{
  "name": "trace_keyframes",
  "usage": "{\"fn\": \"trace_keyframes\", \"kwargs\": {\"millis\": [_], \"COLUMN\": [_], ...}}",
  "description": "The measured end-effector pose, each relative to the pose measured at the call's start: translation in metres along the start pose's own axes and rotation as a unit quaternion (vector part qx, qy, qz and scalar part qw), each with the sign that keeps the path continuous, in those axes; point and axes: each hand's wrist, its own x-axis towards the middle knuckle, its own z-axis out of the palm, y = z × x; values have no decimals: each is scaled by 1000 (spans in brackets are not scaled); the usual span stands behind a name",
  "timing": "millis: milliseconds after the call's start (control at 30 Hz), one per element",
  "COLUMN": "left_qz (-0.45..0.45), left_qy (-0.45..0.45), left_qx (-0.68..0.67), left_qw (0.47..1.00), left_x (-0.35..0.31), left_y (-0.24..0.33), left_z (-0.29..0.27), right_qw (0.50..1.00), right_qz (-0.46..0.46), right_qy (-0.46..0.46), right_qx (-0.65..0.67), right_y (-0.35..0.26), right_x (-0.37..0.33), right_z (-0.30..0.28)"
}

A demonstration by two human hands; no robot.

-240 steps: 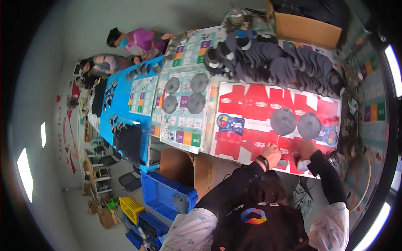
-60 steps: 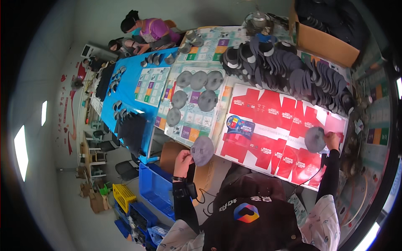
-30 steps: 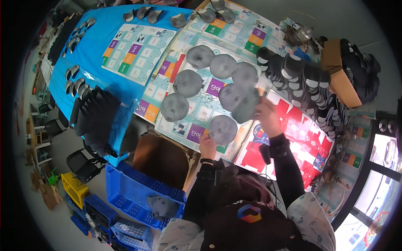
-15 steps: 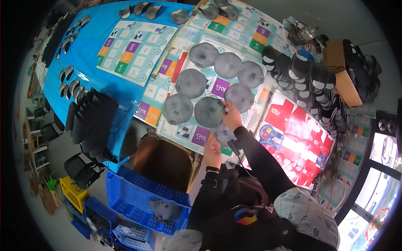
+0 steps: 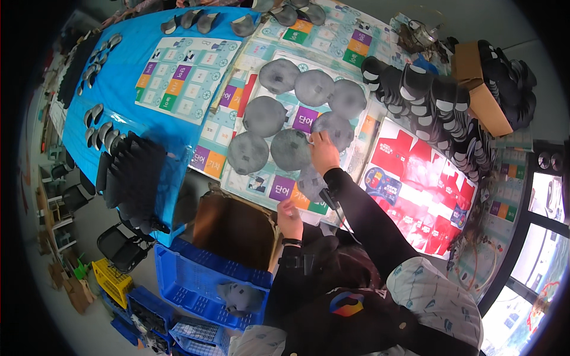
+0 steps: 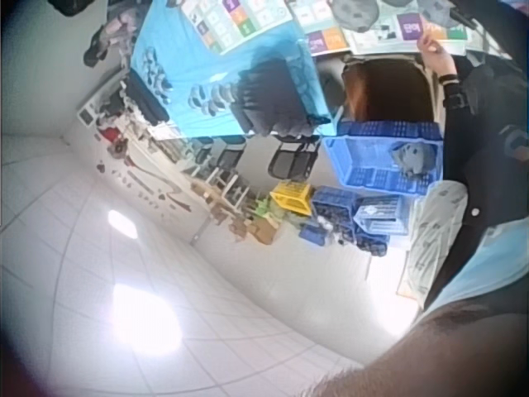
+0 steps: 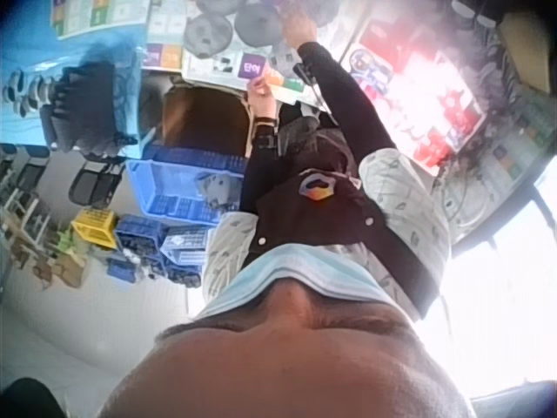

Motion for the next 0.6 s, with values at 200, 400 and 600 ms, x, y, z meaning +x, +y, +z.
{"fn": "trace_keyframes", "kwargs": {"millis": [200,400,600], "left_qz": [-34,-70,-100], "left_qy": [1,42,108], "left_qx": [-41,-87,-224], "left_qw": [999,993,963], "left_x": [-6,-36,-96], "left_y": [-13,-11,-60], "left_z": [-22,-37,-67], "right_qw": [992,997,972], "right_qz": [-113,-3,-111], "right_qy": [30,4,34], "right_qx": [-45,79,203], "right_y": [18,25,33], "right_x": [5,3,-29], "right_z": [19,19,-13]}}
